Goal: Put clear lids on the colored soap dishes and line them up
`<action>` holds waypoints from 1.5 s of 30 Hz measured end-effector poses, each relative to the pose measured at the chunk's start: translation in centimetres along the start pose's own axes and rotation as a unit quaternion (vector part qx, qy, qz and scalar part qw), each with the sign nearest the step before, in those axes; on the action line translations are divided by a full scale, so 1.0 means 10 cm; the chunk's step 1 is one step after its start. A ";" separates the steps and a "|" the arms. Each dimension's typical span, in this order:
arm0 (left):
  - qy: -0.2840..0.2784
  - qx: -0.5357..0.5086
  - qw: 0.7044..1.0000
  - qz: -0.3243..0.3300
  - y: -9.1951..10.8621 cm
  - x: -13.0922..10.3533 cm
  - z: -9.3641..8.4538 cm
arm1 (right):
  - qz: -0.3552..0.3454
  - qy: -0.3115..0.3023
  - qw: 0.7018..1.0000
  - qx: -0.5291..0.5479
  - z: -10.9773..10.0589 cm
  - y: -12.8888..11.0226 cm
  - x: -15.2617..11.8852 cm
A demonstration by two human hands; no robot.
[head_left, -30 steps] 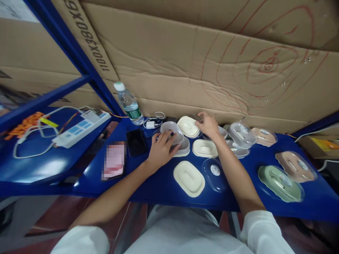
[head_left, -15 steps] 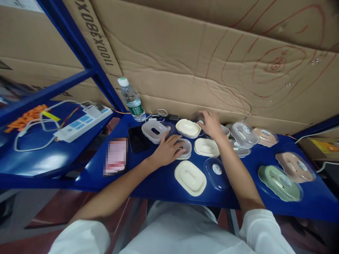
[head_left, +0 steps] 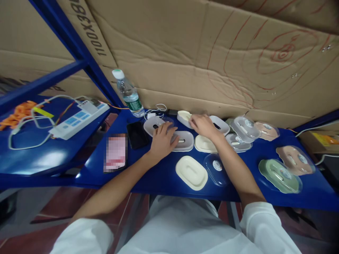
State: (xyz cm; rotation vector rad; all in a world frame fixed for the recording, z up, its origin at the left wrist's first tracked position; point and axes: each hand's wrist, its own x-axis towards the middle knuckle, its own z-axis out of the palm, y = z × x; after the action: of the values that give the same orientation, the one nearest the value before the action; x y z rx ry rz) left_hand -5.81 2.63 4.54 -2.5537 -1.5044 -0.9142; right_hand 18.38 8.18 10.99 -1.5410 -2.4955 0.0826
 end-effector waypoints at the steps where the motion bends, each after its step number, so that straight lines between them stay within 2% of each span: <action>1: -0.004 -0.014 1.000 0.024 0.00 0.00 0.01 | 0.011 0.014 1.000 0.001 -0.03 0.02 0.00; 4: 0.005 -0.040 0.997 0.071 0.03 -0.02 0.02 | 0.036 0.059 0.996 0.048 -0.11 0.04 -0.02; 10: 0.052 -0.037 0.996 0.064 0.02 -0.04 0.08 | 0.031 0.109 0.958 0.263 -0.13 -0.08 -0.04; 14: 0.098 -0.061 0.991 0.068 -0.04 -0.04 0.13 | 0.034 0.067 0.910 0.408 -0.17 -0.24 -0.08; 17: 0.119 -0.062 0.989 0.055 -0.02 -0.05 0.08 | 0.003 0.028 0.886 0.462 -0.30 -0.38 -0.17; 21: 0.103 -0.079 0.991 0.017 0.04 -0.07 -0.02 | -0.060 0.018 0.889 0.453 -0.51 -0.52 -0.31; 23: 0.126 -0.133 0.983 0.016 0.05 -0.07 -0.05 | -0.098 0.007 0.896 0.434 -0.56 -0.56 -0.36; 25: 0.146 -0.203 0.968 0.017 0.04 -0.06 -0.05 | -0.123 -0.018 0.904 0.409 -0.56 -0.59 -0.38; 28: 0.142 -0.257 0.956 0.008 0.00 -0.04 -0.01 | -0.120 -0.038 0.917 0.379 -0.50 -0.63 -0.39; 32: 0.167 -0.241 0.956 -0.007 -0.06 -0.04 0.03 | -0.108 -0.024 0.917 0.383 -0.42 -0.66 -0.35; 37: 0.159 -0.195 0.967 0.045 -0.08 -0.02 -0.05 | -0.179 -0.034 0.914 0.361 -0.42 -0.58 -0.32; 40: 0.141 -0.197 0.969 0.048 -0.05 -0.02 -0.11 | -0.162 -0.013 0.925 0.345 -0.42 -0.52 -0.31; 43: 0.132 -0.204 0.970 0.025 -0.04 -0.02 -0.11 | -0.122 -0.007 0.921 0.370 -0.40 -0.47 -0.28; 45: 0.137 -0.209 0.968 0.002 -0.07 0.01 -0.08 | -0.121 -0.006 0.922 0.367 -0.39 -0.42 -0.25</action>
State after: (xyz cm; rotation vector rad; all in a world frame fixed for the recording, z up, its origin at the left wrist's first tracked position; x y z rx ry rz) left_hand -6.74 2.80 5.05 -2.5342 -1.3420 -1.6592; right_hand 16.63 3.81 15.08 -0.9128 -2.2290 0.8727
